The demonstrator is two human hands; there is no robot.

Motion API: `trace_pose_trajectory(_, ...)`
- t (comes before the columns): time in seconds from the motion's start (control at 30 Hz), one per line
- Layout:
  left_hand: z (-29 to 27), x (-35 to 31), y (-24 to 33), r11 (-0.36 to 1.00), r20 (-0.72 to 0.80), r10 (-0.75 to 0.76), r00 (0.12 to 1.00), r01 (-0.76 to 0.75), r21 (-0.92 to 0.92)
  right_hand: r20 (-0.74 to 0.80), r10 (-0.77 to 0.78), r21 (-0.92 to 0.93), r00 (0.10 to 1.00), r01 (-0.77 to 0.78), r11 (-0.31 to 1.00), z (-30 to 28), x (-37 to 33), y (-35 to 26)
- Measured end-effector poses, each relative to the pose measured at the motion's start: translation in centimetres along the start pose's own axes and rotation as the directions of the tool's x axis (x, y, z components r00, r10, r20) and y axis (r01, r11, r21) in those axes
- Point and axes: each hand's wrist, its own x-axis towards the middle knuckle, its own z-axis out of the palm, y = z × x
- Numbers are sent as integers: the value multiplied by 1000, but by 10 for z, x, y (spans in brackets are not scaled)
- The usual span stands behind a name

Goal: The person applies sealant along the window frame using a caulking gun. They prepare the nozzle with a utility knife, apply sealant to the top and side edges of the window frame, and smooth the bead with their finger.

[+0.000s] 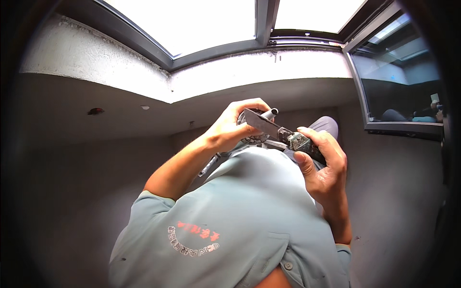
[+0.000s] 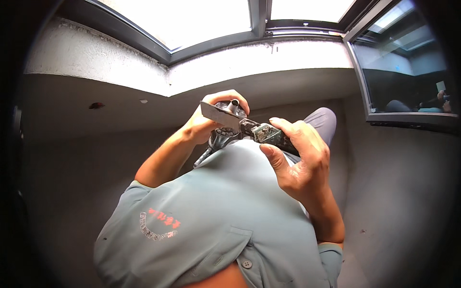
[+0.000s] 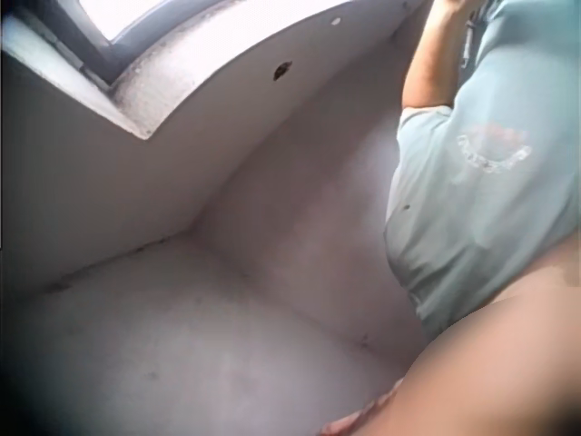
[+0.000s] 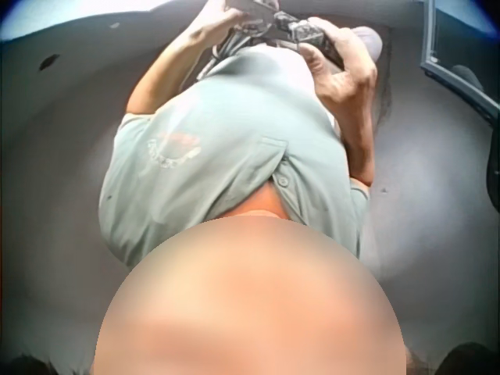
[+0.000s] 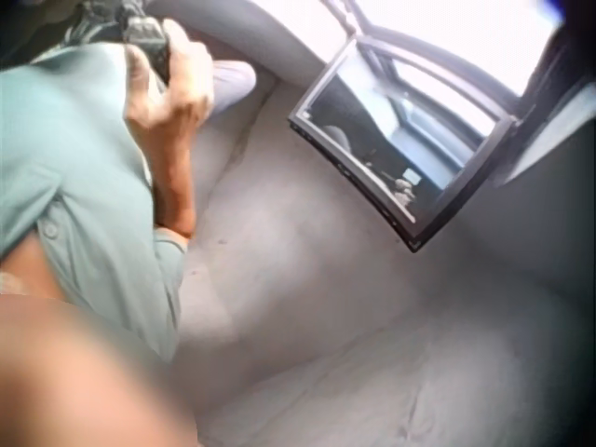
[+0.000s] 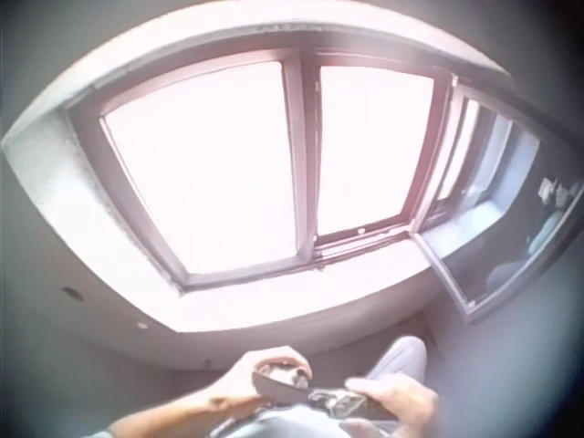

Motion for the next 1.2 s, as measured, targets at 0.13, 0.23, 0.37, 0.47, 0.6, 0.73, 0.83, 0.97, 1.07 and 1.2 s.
trace_pose_trajectory(0.13,-1,-8,-4,999,-12,-23,1000,24,43,-49,-59,-141,997,51,989,4,-1,-1)
trace_pose_trajectory(0.23,-2,-13,-8,991,-53,-47,998,53,119,-16,-45,-228,999,40,973,4,-4,-4)
trace_pose_trajectory(0.37,-1,-22,-14,995,-81,-73,994,78,61,-13,-60,-250,998,55,967,8,-6,-5)
trace_pose_trajectory(0.47,-3,-30,-16,993,-92,-111,990,115,41,-11,-70,-236,998,65,970,14,-6,-6)
trace_pose_trajectory(0.6,-1,-38,-21,993,-109,-117,987,117,-1,12,-49,-228,999,50,972,17,-7,-8)
trace_pose_trajectory(0.73,-1,-41,-28,998,-139,-53,989,55,14,42,-8,-245,999,18,969,18,-8,-11)
trace_pose_trajectory(0.83,-5,-43,-31,999,-133,-30,991,34,29,35,-20,-255,999,29,967,21,-7,-11)
trace_pose_trajectory(0.97,0,-47,-33,999,-181,-19,983,25,30,20,-30,-247,999,34,969,25,-7,-12)
trace_pose_trajectory(1.07,3,-48,-32,997,-206,-16,978,32,76,13,-25,-236,1000,27,971,27,-8,-12)
trace_pose_trajectory(1.2,2,-49,-30,998,-207,-23,978,35,54,2,-18,-217,1000,18,976,32,-8,-12)
